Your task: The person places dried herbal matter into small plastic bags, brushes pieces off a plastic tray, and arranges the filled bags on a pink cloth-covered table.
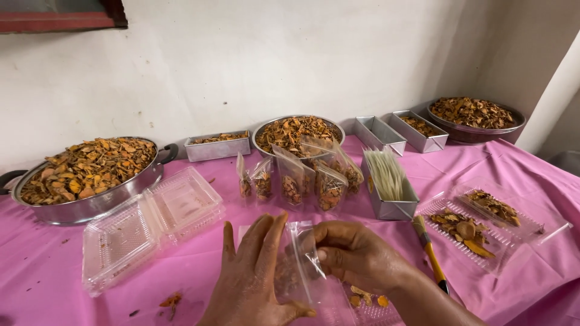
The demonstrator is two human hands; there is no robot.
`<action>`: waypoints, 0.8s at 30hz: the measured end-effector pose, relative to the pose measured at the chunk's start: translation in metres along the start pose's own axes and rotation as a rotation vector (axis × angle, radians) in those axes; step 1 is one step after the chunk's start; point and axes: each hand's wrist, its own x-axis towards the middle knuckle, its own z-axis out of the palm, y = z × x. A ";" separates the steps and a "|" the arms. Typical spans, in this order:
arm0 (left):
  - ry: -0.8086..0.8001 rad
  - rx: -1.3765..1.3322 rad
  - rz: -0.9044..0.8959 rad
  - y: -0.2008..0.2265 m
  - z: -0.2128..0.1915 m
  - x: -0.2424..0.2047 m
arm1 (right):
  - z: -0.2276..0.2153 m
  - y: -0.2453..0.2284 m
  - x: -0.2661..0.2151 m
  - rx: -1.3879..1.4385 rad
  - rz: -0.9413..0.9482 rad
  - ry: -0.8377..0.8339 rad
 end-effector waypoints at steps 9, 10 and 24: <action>0.173 0.327 -0.021 0.013 0.016 -0.012 | 0.030 -0.005 0.002 -0.547 0.147 0.354; 0.176 0.330 -0.024 0.014 0.016 -0.014 | 0.032 -0.005 0.004 -0.549 0.147 0.350; 0.309 0.619 -0.069 0.032 -0.006 -0.028 | 0.033 0.024 0.019 -0.431 0.171 0.359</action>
